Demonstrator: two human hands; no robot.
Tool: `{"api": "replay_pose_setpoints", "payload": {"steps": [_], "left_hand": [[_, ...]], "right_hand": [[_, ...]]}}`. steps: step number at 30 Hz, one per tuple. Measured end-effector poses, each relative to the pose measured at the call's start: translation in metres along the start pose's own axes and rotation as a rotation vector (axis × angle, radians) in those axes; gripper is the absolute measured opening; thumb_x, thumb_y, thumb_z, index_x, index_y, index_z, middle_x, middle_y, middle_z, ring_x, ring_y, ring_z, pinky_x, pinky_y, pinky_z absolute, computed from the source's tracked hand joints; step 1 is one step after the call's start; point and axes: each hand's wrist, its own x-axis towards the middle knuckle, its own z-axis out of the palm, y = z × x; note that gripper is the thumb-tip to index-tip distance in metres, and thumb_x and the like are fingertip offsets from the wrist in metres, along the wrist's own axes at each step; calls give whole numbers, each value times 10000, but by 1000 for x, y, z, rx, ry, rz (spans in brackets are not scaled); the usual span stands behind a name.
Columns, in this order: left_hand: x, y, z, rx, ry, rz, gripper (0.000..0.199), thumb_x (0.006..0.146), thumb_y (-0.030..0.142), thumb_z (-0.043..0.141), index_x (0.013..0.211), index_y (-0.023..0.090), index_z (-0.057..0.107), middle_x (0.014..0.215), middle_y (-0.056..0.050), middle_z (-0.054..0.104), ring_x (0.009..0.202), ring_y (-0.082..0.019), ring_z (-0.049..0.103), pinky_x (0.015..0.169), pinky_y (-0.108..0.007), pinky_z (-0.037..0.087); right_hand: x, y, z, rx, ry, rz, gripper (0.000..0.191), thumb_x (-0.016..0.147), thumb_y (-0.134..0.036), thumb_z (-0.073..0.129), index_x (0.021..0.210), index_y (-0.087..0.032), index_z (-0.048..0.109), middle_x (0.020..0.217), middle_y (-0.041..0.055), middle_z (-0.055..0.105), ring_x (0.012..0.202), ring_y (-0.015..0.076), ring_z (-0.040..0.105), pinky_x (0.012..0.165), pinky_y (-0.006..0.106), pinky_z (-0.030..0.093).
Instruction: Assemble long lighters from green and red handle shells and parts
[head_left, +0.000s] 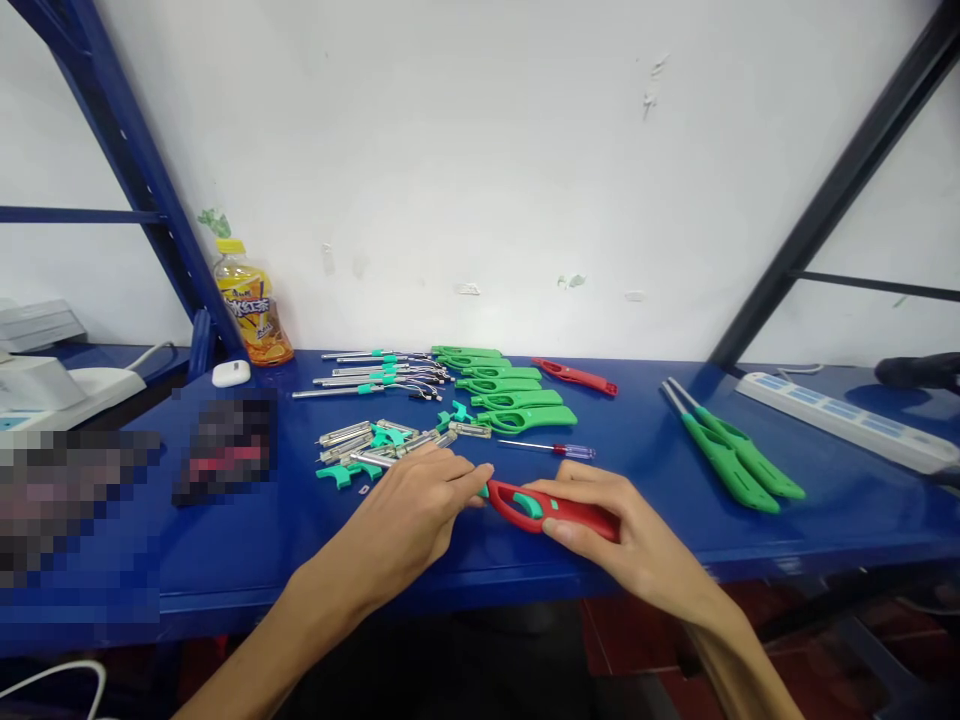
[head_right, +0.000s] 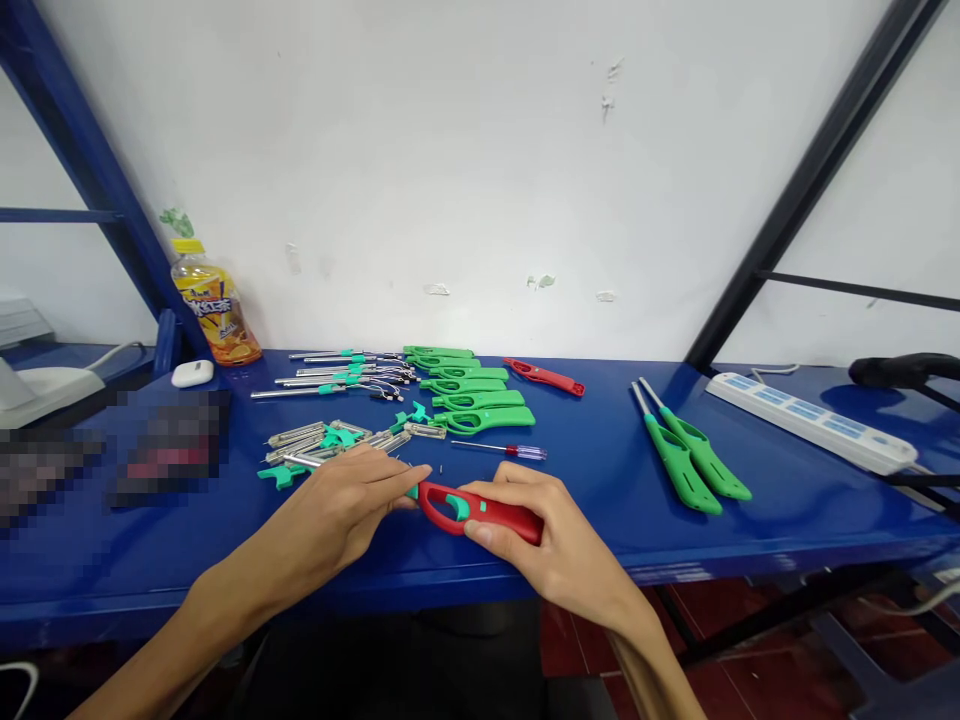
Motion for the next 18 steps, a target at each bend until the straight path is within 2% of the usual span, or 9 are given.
{"api": "replay_pose_setpoints", "payload": {"steps": [4, 9, 12, 15, 18], "left_hand": [[3, 8, 1, 11, 63, 17, 338, 1043, -8, 425, 1211, 88, 703, 937, -86, 783, 791, -236, 685, 728, -382, 534], [6, 20, -2, 114, 52, 42, 409, 1063, 5, 321, 1207, 98, 691, 898, -91, 767, 730, -220, 640, 709, -362, 525], [6, 20, 0, 110, 52, 18, 406, 1056, 7, 335, 1169, 123, 708, 886, -91, 762, 737, -224, 647, 711, -355, 519], [5, 17, 1, 85, 52, 19, 357, 1061, 21, 382, 1158, 105, 716, 885, -96, 757, 758, -233, 666, 719, -360, 529], [4, 14, -1, 108, 52, 54, 321, 1077, 49, 427, 1243, 73, 701, 891, -93, 758, 764, -241, 667, 723, -375, 533]], "right_hand": [[-2, 5, -3, 24, 3, -2, 375, 1071, -545, 660, 1284, -281, 820, 897, 17, 647, 847, 200, 593, 762, 307, 422], [-5, 5, -7, 50, -15, 16, 390, 1058, -572, 657, 1241, -278, 837, 888, 27, 635, 832, 210, 590, 750, 318, 433], [-4, 5, -7, 53, -51, 35, 413, 1067, -584, 631, 1202, -258, 845, 877, 31, 651, 815, 210, 599, 753, 327, 452], [-5, 6, -5, 42, 21, 68, 454, 1034, -633, 653, 1203, -260, 848, 1004, 66, 738, 969, 269, 674, 844, 361, 515], [-6, 8, -3, 32, 83, 79, 494, 985, -701, 678, 1203, -293, 852, 1161, 89, 776, 1120, 333, 696, 906, 405, 560]]}}
